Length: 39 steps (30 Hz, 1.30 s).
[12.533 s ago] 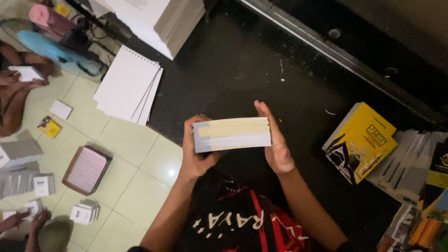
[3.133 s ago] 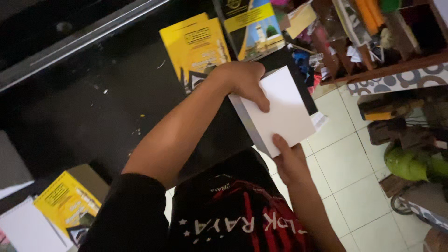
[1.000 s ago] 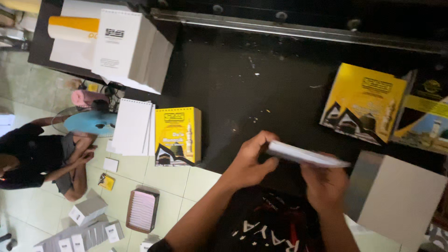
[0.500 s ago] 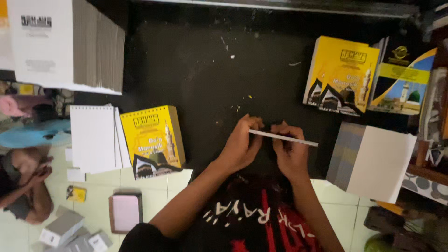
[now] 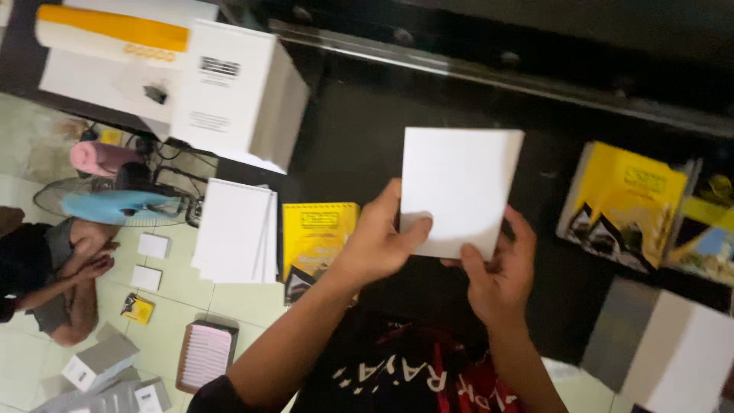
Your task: The person assembles small booklets by inserting white paper stacks into yellow covers. They repeatedly pick up a cover, insert a paper stack, and place the finished booklet on a pile. Later, they handle a stack of white paper and fold a single sheet in half.
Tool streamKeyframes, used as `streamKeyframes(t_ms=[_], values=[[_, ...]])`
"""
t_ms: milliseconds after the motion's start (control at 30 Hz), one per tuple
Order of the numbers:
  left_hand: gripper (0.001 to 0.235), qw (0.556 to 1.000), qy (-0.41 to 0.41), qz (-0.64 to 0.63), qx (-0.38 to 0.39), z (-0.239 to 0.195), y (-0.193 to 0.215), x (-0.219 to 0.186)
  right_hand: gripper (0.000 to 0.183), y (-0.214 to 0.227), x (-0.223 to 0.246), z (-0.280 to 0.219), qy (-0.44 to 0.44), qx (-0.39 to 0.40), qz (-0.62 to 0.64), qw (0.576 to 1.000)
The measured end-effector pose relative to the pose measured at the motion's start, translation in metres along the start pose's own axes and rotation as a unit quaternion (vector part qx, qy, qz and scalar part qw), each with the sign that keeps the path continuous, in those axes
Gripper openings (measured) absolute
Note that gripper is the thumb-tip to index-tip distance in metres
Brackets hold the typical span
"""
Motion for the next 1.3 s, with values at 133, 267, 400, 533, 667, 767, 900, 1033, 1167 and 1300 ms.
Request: streamKeyframes(t_ms=[133, 267, 400, 533, 667, 767, 900, 1033, 1167, 1300], values=[[0.055, 0.987, 0.091, 0.07, -0.113, 0.005, 0.063, 0.0, 0.073, -0.074, -0.037, 0.041, -0.086, 0.001, 0.083, 0.993], [0.074, 0.967, 0.035, 0.113, -0.227, -0.024, 0.118, -0.007, 0.068, -0.129, -0.104, 0.085, -0.144, -0.058, 0.131, 0.979], [0.083, 0.968, 0.035, 0.116, -0.218, -0.035, 0.133, 0.025, 0.069, -0.166, -0.157, 0.112, -0.166, -0.07, 0.117, 0.977], [0.072, 0.955, -0.025, 0.202, -0.214, -0.039, 0.132, 0.028, 0.062, -0.194, -0.148, 0.122, -0.207, -0.086, 0.091, 0.97], [0.076, 0.958, -0.026, 0.242, -0.154, -0.035, 0.124, 0.047, 0.054, -0.201, -0.154, 0.141, -0.21, -0.133, 0.062, 0.967], [0.074, 0.961, -0.031, 0.247, -0.116, -0.03, 0.119, 0.043, 0.053, -0.205, -0.145, 0.148, -0.219, -0.146, 0.035, 0.964], [0.074, 0.96, -0.036, 0.267, -0.082, -0.018, 0.114, 0.045, 0.055, -0.209, -0.142, 0.146, -0.223, -0.164, 0.023, 0.961], [0.068, 0.964, -0.031, 0.26, -0.044, -0.012, 0.114, 0.045, 0.057, -0.208, -0.141, 0.146, -0.225, -0.169, 0.036, 0.959], [0.067, 0.965, -0.051, 0.254, -0.032, -0.013, 0.112, 0.044, 0.059, -0.21, -0.136, 0.147, -0.234, -0.189, 0.051, 0.952], [0.065, 0.966, -0.063, 0.25, -0.035, -0.015, 0.108, 0.043, 0.059, -0.209, -0.128, 0.148, -0.23, -0.182, 0.04, 0.955]])
Point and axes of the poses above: each hand's wrist, its own z-axis towards the middle knuckle, its own y-axis out of the back of the hand, x = y × z, the point moved 6 cm from there along z, towards the middle knuckle, and after that the axes turned 10 degrees about y, right-handed, at the moved point
